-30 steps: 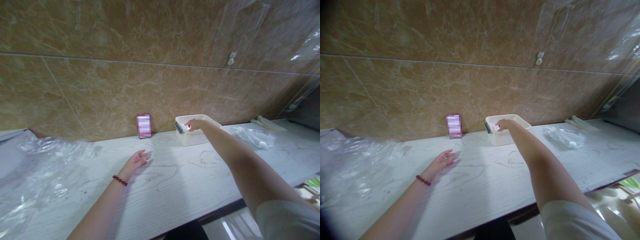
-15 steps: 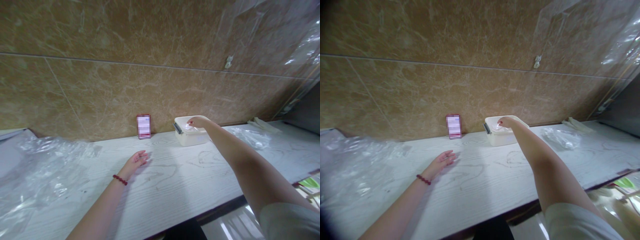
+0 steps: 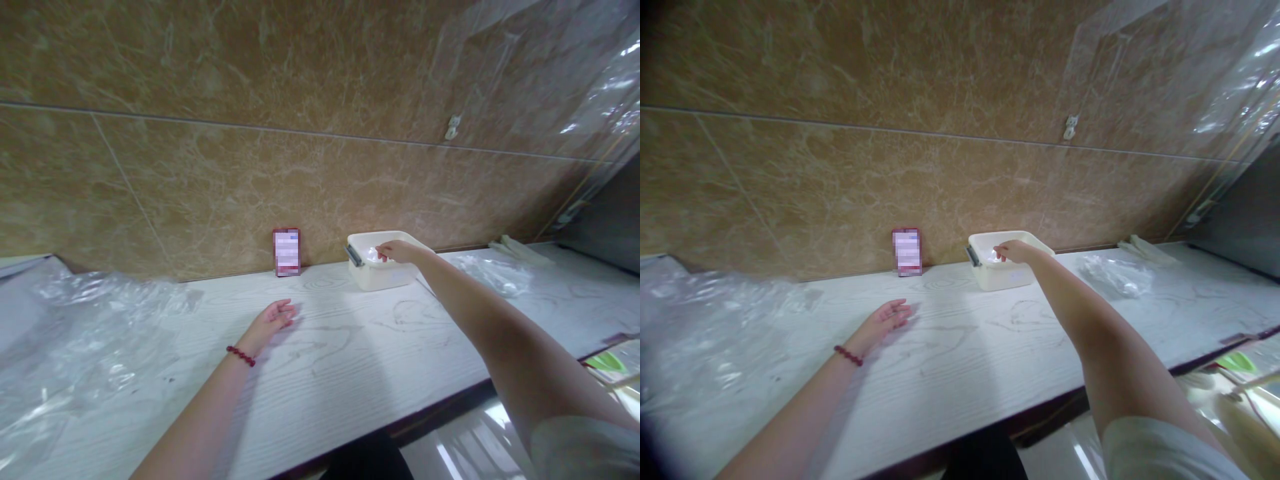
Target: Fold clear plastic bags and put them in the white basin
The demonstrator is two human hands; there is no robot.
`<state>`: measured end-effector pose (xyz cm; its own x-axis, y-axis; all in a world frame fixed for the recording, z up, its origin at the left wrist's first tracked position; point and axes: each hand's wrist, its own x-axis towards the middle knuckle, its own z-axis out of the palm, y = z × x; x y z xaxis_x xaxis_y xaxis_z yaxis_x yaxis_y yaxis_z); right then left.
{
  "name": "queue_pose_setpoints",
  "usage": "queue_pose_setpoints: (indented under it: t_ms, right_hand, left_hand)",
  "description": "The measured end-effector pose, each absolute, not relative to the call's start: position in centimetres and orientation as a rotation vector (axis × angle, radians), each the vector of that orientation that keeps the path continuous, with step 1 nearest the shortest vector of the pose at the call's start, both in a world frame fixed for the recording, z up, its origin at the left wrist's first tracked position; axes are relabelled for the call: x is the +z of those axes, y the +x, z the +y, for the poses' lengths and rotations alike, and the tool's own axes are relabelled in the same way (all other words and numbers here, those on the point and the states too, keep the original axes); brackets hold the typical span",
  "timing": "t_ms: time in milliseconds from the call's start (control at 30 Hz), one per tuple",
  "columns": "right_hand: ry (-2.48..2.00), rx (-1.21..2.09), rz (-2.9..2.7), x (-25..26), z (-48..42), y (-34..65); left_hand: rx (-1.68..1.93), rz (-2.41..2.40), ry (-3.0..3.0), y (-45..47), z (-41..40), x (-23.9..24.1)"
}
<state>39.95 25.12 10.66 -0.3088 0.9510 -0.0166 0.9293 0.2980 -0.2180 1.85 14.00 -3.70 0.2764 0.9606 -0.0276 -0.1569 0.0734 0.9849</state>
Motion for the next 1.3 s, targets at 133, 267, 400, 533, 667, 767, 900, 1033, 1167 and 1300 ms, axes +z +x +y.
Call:
queue_pose_setpoints:
  t_ms: [133,267,400,533,667,767,900,1033,1167,1300]
  right_hand:
    - [-1.794,0.405,-2.350,11.0,24.1,39.9]
    - [-1.752,0.357,-2.389,11.0,23.2,40.1]
    - [-1.753,0.299,-2.395,11.2,22.5,40.2]
    - [-1.724,0.224,-2.402,11.4,22.0,40.4]
    - [-1.676,0.150,-2.391,11.6,21.5,41.0]
    - [-1.645,0.086,-2.365,12.2,20.8,41.3]
    - [-1.647,-0.018,-2.289,13.8,19.7,41.0]
    - [-1.524,-0.120,-2.228,15.4,18.7,39.2]
    - [-1.416,-0.141,-2.191,15.7,17.5,35.6]
    - [-1.259,-0.073,-2.225,14.4,16.4,31.3]
  left_hand:
    - [1.044,0.906,1.166,1.9,14.1,-3.8]
    - [1.053,0.905,1.158,2.0,14.1,-3.7]
    - [1.045,0.917,1.147,2.0,14.0,-3.6]
    - [1.048,0.929,1.156,2.0,14.0,-3.5]
    - [1.047,0.934,1.165,2.1,13.9,-3.4]
    - [1.048,0.921,1.157,2.1,13.9,-3.2]
    - [1.059,0.886,1.152,2.1,13.8,-3.1]
    - [1.051,0.865,1.152,2.0,13.9,-3.4]
    - [1.058,0.894,1.153,2.0,14.1,-3.7]
    - [1.077,0.911,1.153,2.1,13.8,-3.5]
